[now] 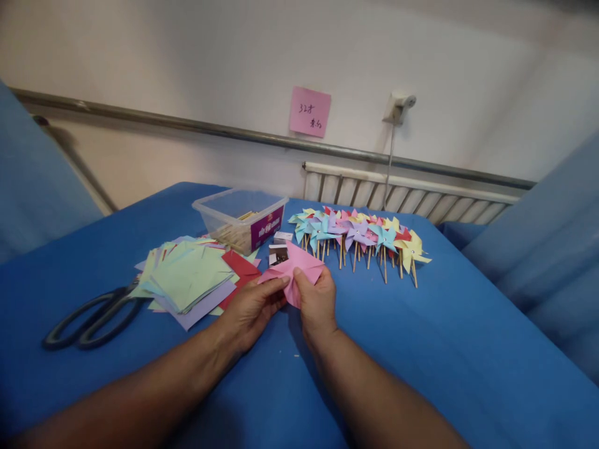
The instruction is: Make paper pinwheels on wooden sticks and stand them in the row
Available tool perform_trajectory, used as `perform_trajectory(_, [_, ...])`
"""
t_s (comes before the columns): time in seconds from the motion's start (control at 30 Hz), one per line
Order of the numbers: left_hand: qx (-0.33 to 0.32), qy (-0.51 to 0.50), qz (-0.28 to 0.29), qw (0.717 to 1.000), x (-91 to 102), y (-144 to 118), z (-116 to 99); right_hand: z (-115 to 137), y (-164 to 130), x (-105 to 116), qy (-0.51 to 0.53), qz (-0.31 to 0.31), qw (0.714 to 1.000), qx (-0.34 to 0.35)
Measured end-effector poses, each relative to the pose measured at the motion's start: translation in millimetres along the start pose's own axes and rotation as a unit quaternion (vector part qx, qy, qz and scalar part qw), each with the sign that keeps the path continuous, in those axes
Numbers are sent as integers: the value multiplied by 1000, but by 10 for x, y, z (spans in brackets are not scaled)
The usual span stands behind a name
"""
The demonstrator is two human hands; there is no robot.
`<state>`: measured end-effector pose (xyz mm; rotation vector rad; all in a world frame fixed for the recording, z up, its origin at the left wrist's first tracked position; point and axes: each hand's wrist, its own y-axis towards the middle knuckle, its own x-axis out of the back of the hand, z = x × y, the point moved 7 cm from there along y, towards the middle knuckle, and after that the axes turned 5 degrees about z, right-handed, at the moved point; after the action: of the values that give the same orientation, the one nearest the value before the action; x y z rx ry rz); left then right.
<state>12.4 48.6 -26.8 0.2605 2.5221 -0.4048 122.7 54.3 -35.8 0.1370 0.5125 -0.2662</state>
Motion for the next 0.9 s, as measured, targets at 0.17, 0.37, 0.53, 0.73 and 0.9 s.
perform_trajectory(0.17, [-14,8,-8,1000,32,15,-6,-6,-16,-33,6,24,1000,-4])
perform_trajectory(0.37, [-5,-6,-36,999,126,62,-81,45,-25,-80,-8,71,997,2])
perform_trajectory(0.53, [26,-52,-87,995,230,81,-249,281,-24,-16,-166,73,975,132])
perform_trajectory(0.73, [46,-62,-71,994,229,79,-294,553,-159,-199,-360,153,884,255])
perform_trajectory(0.9, [51,-36,-68,996,240,81,-222,628,-201,-248,-365,156,882,255])
